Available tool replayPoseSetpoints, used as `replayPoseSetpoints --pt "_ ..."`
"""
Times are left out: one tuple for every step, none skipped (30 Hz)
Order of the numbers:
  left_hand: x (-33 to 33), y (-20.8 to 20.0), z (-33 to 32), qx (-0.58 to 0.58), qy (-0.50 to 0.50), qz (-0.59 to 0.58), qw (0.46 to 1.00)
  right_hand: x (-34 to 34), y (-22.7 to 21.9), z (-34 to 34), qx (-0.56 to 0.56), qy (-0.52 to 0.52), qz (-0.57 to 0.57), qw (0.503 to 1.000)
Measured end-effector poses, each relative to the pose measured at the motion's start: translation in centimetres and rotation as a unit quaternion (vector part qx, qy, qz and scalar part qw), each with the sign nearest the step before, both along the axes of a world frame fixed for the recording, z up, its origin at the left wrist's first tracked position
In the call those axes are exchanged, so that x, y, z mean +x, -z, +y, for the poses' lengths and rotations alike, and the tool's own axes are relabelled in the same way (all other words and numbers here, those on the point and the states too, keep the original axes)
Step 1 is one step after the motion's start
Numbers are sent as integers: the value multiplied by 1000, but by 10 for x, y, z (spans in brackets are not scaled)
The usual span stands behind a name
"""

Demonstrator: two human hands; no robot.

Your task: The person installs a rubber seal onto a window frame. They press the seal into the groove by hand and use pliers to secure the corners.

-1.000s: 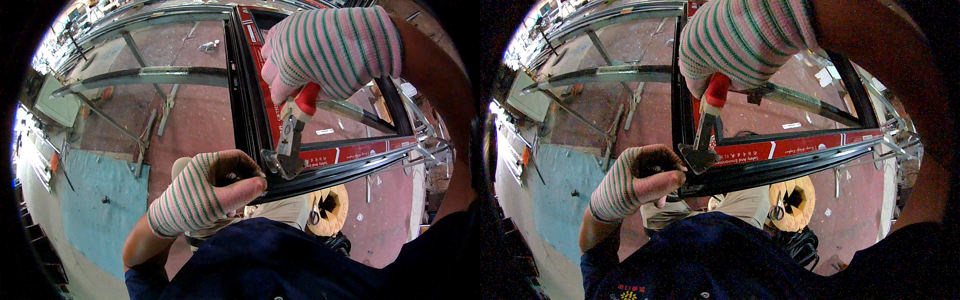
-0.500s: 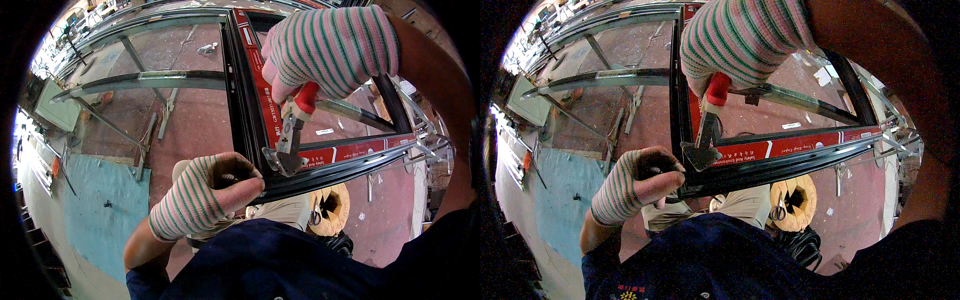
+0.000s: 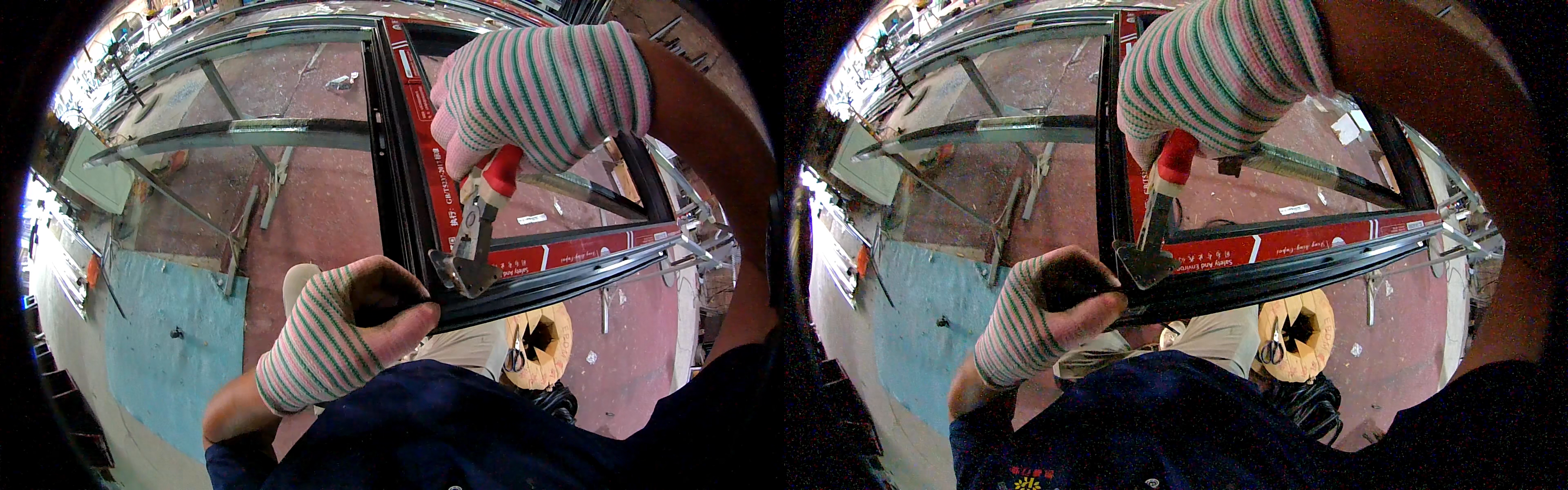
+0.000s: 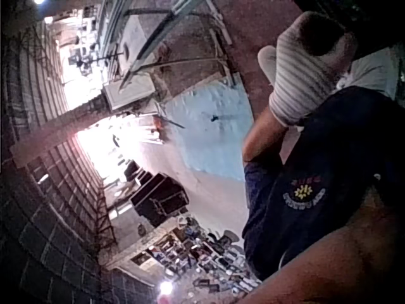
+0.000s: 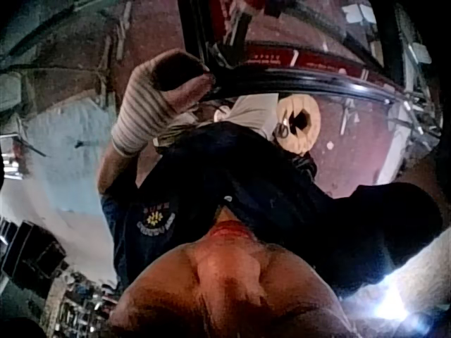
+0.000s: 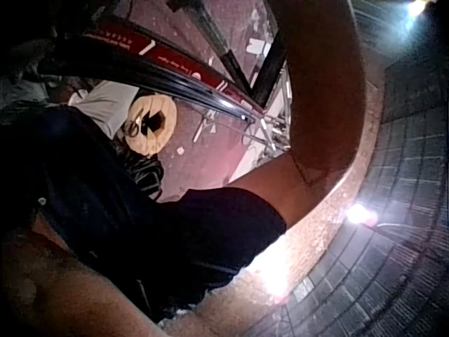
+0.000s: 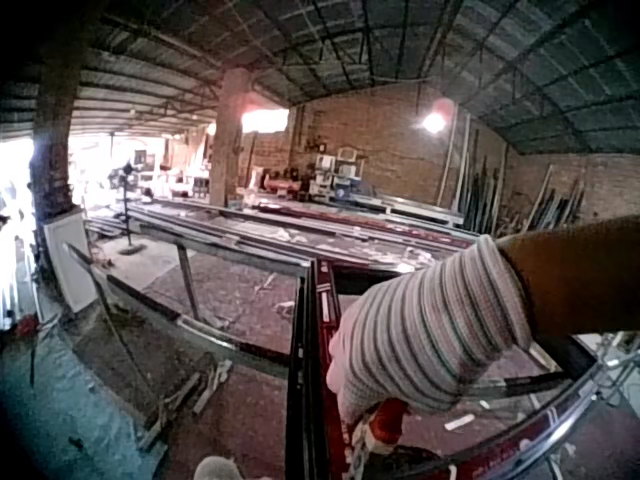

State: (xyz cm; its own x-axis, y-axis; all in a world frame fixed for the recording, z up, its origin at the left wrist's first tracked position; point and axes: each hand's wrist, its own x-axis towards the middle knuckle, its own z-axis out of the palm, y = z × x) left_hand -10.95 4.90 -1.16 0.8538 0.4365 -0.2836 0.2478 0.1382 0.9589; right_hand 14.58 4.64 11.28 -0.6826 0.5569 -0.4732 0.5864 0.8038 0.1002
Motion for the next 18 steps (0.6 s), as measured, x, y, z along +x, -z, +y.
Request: replayPoseSetpoints --pt "0 0 -3 2 -14 -6 1000 0 0 1 -8 11 -10 1000" --pt "1 0 -4 4 -28 -11 1000 1 1 2 -16 22 -20 999" --pt "1 0 -4 9 -27 -18 999 1 1 3 -23 33 -31 999" --pt "0 -1 -5 15 -27 -24 999 1 1 4 -31 44 -40 998" --pt "0 -1 -5 22 -27 -30 999 3 1 5 -38 55 -50 997" --pt "0 -3 -4 18 -24 -25 999 8 4 9 -50 43 -34 997" --pt "1 -4 -2 14 -18 -21 1000 18 11 15 -62 34 -20 997" --pt "1 -6 -1 10 -15 -17 1000 22 15 19 -74 23 -6 997" --pt "2 -7 0 4 -16 -13 1000 25 19 21 -86 24 -16 996" --pt "2 -9 0 -2 -19 -8 1000 24 22 24 -98 24 -25 995" --pt "2 -10 0 -8 -21 -4 1000 22 23 26 -110 24 -35 993" --pt "2 -9 0 -7 -24 -11 1000 21 22 26 -117 29 -36 992" --pt "2 -6 0 -8 -26 -17 999 19 20 25 -126 34 -37 991" --pt "2 -5 -1 -8 -29 -24 999 16 19 25 -134 39 -38 989" --pt "2 -5 -1 -7 -28 -22 999 13 19 24 -136 54 -56 988" --pt "2 -5 0 -5 -26 -20 999 11 20 24 -139 70 -74 985" --pt "2 -6 1 -3 -25 -17 1000 9 20 24 -141 85 -91 982" --pt "3 -6 1 -8 -23 -13 1000 8 20 24 -147 93 -94 980"
